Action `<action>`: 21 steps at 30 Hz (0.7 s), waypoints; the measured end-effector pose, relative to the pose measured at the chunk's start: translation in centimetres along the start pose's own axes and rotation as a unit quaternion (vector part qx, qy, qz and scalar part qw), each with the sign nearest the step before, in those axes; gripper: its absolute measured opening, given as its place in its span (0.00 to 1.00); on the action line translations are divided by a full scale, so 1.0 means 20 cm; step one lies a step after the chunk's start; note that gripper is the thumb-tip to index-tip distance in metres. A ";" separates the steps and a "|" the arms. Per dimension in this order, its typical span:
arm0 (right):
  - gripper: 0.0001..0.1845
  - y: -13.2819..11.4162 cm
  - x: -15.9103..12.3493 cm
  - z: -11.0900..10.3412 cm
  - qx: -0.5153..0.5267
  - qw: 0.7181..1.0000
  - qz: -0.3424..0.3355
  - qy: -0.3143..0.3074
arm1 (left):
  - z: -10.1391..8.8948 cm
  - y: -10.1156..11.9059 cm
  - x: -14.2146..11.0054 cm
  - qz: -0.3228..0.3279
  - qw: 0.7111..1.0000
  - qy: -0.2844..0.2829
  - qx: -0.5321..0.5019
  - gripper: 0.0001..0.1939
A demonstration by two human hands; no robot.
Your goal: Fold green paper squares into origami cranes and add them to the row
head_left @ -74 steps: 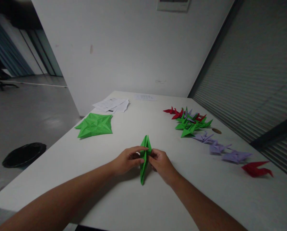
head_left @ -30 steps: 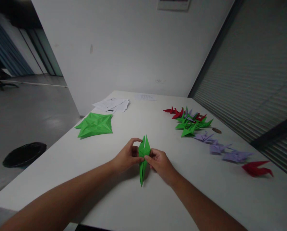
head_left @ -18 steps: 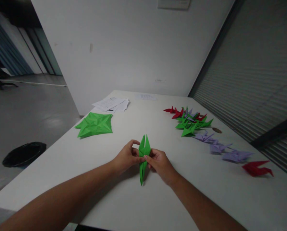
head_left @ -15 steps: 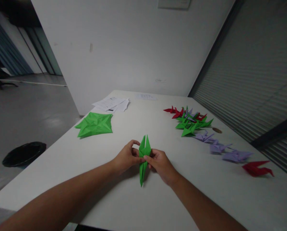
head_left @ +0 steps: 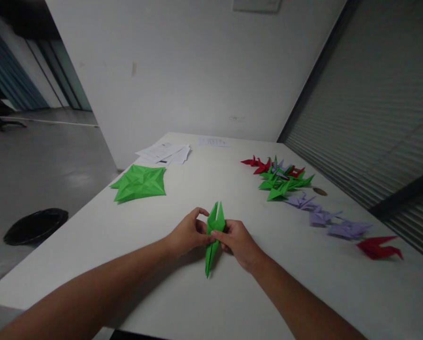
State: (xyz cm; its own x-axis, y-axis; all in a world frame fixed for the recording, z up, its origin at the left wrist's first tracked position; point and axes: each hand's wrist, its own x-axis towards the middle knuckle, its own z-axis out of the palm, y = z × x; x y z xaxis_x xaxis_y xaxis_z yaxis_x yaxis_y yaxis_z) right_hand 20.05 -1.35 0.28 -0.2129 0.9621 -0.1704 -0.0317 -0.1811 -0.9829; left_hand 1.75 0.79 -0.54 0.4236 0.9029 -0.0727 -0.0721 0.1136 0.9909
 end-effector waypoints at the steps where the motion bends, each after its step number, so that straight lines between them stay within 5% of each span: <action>1: 0.20 0.00 0.00 0.00 -0.003 1.000 -0.004 0.005 | 0.00 0.00 0.00 -0.001 1.000 -0.007 -0.001 0.36; 21: 0.21 -0.01 0.04 -0.04 0.065 0.989 -0.064 0.118 | 0.00 0.02 -0.04 -0.055 0.987 -0.079 0.128 0.33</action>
State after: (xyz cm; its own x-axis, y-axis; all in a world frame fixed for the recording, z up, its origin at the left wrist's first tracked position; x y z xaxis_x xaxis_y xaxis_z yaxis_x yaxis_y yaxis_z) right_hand 20.70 -0.37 0.18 0.0351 0.9968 -0.0712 -0.1716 -0.0642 -0.9831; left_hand 1.48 0.11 -0.16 0.5534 0.8126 -0.1831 0.2042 0.0807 0.9756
